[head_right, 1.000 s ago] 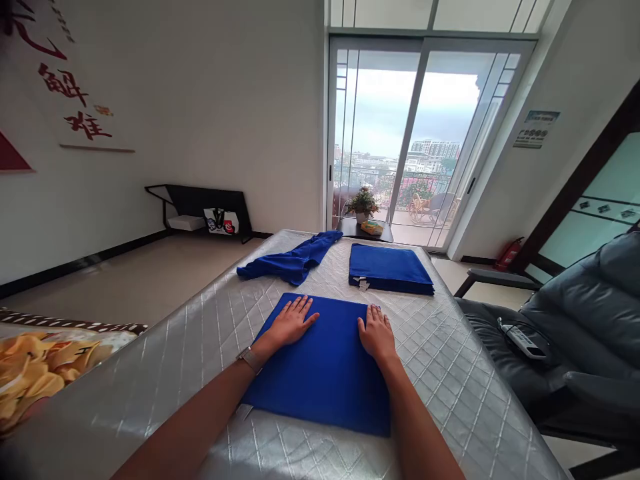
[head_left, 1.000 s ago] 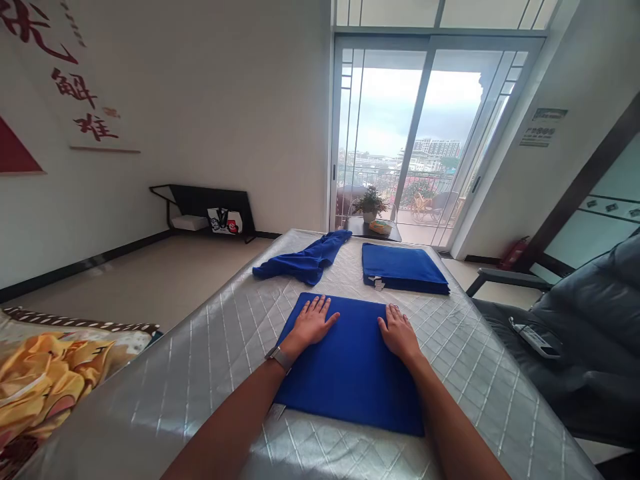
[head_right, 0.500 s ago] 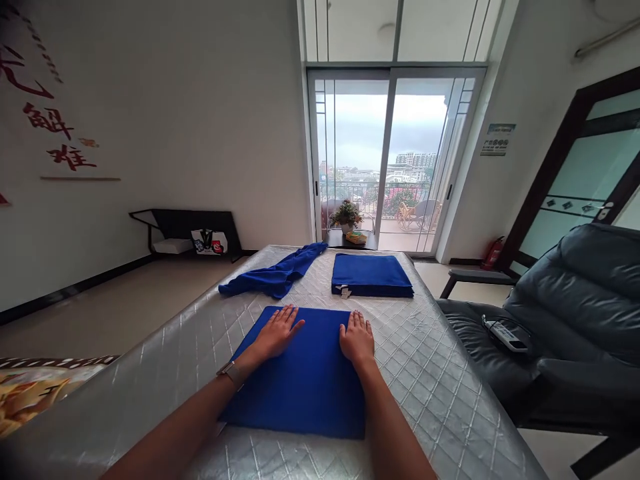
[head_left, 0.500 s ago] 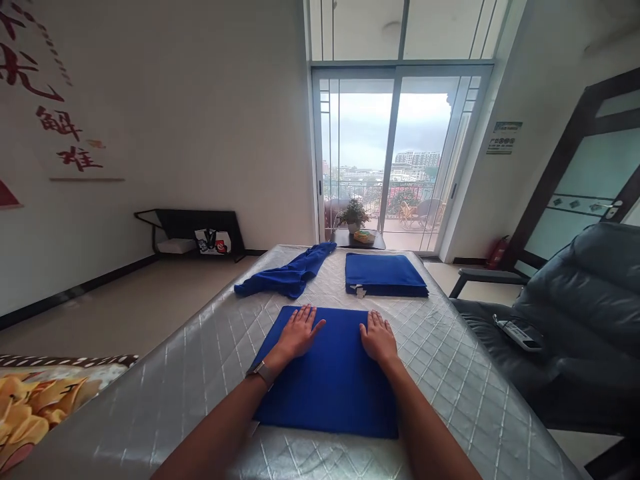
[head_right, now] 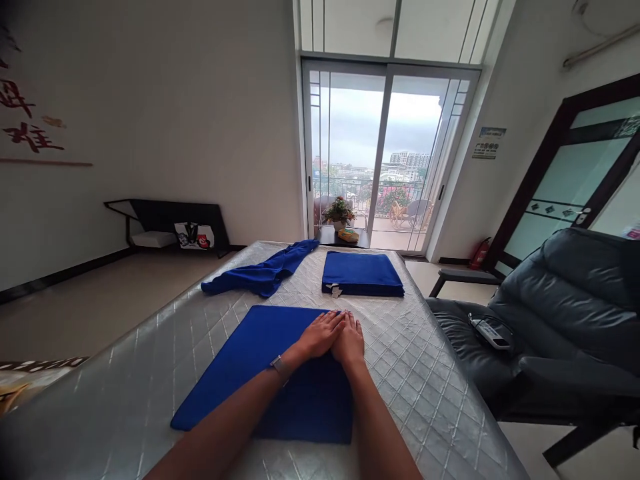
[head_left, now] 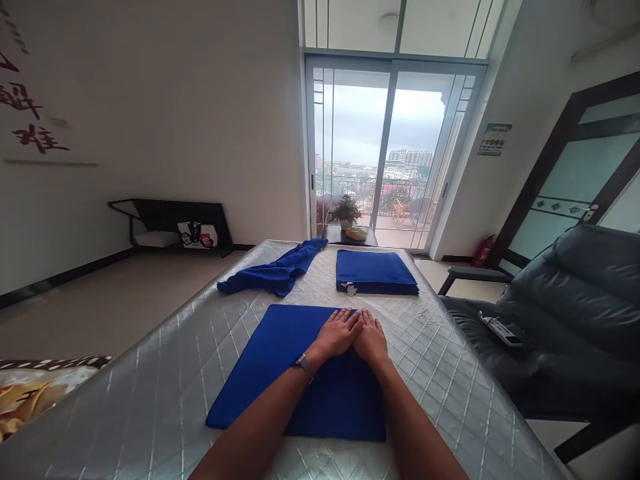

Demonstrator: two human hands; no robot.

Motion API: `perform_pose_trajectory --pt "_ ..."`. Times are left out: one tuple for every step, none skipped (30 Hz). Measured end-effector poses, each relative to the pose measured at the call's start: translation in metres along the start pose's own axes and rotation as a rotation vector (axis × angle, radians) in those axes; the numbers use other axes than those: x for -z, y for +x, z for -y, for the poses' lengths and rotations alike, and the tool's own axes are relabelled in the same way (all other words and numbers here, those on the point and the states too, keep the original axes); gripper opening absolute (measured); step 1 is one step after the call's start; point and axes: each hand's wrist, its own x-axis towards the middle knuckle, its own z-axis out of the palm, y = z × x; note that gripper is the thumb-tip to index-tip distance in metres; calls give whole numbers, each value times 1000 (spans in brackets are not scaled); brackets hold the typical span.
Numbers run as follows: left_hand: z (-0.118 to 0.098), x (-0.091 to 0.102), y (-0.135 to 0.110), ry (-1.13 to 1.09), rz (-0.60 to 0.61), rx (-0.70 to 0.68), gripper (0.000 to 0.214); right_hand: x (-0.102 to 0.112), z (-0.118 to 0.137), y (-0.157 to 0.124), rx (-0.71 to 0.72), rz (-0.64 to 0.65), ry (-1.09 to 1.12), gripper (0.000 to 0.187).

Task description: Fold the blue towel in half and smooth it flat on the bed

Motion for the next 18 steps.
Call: perform_pose_trajectory --pt "10 3 -5 21 27 39 56 1 2 0 -18 -5 13 60" --pt "21 7 -11 39 54 91 58 2 3 1 -32 -6 26 61" --pt "32 13 -16 55 79 158 61 3 5 1 -45 -6 37 62" --pt "44 18 -22 66 105 231 64 3 5 1 -54 -5 46 63" --pt "57 25 -28 72 129 298 67 4 6 2 -61 -3 54 64" --pt "69 31 -34 75 148 353 69 4 6 2 -65 0 59 64" --pt "81 37 -40 80 162 399 70 4 6 2 -67 4 62 64" --pt "93 42 -47 88 170 435 71 5 6 2 -69 8 63 64" --pt "105 47 -54 100 176 465 71 5 6 1 -70 12 62 64" --pt "115 52 -61 115 176 490 71 5 6 1 -70 14 58 64" --pt "125 56 -68 132 176 517 71 5 5 1 -71 16 53 64" --pt "133 59 -75 147 174 542 71 5 5 1 -71 18 47 64" --pt "140 61 -80 158 170 567 72 5 5 1 -72 18 41 64" --pt "145 63 -84 164 163 589 73 5 5 2 -72 19 36 64" --pt "149 65 -88 166 153 606 73 4 5 2 -72 20 32 64" --pt "151 65 -90 166 144 619 73 4 5 2 -73 22 27 64" --pt "152 65 -91 166 135 626 73 4 5 2 -73 24 21 64" --pt "152 65 -91 167 127 629 74 4 5 3 -74 25 15 64"
